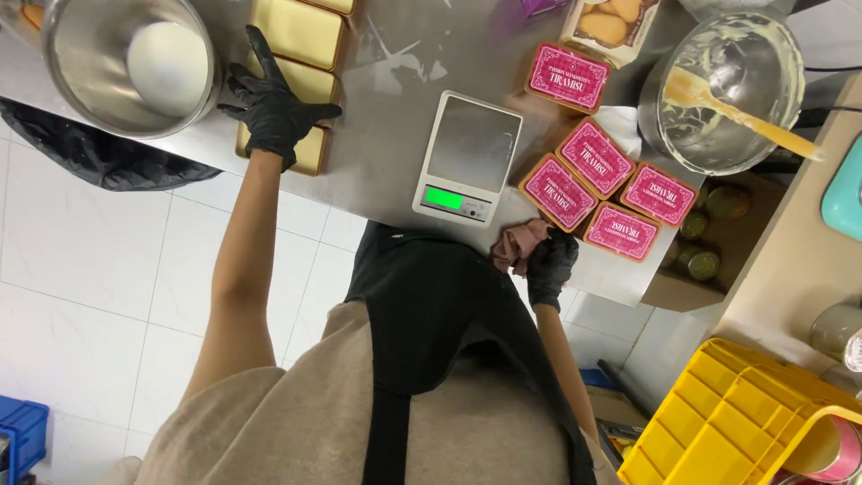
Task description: The person weighs several plastic containers by placing them one at a time on a digital scale, wipes the containers and the workstation with a cloth, and organizes the containers on the metal counter.
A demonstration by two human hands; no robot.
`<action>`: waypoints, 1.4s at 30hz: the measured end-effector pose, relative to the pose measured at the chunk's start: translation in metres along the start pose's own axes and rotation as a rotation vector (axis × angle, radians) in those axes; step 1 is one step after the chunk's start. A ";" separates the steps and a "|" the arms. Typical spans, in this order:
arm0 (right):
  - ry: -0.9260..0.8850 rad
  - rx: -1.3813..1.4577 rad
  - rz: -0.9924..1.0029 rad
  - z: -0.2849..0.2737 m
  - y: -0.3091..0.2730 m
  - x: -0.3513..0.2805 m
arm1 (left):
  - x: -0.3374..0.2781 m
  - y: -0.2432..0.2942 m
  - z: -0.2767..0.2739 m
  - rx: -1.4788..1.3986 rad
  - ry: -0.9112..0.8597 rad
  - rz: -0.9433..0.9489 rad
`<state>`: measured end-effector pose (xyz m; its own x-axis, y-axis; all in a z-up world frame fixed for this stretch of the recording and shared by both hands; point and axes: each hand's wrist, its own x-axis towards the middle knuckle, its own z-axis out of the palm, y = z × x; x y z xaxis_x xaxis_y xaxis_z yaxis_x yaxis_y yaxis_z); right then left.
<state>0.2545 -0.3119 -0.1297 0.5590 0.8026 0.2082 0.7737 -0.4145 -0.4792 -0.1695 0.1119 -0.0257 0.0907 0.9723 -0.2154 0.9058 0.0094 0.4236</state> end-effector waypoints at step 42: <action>0.084 0.382 -0.048 -0.053 -0.144 0.038 | 0.010 0.000 -0.019 0.254 0.242 0.227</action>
<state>0.1799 -0.2443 -0.0075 0.5596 0.7727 0.2998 0.6417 -0.1751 -0.7467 -0.1765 0.1264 -0.0109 0.2277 0.9701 0.0844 0.9499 -0.2403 0.1997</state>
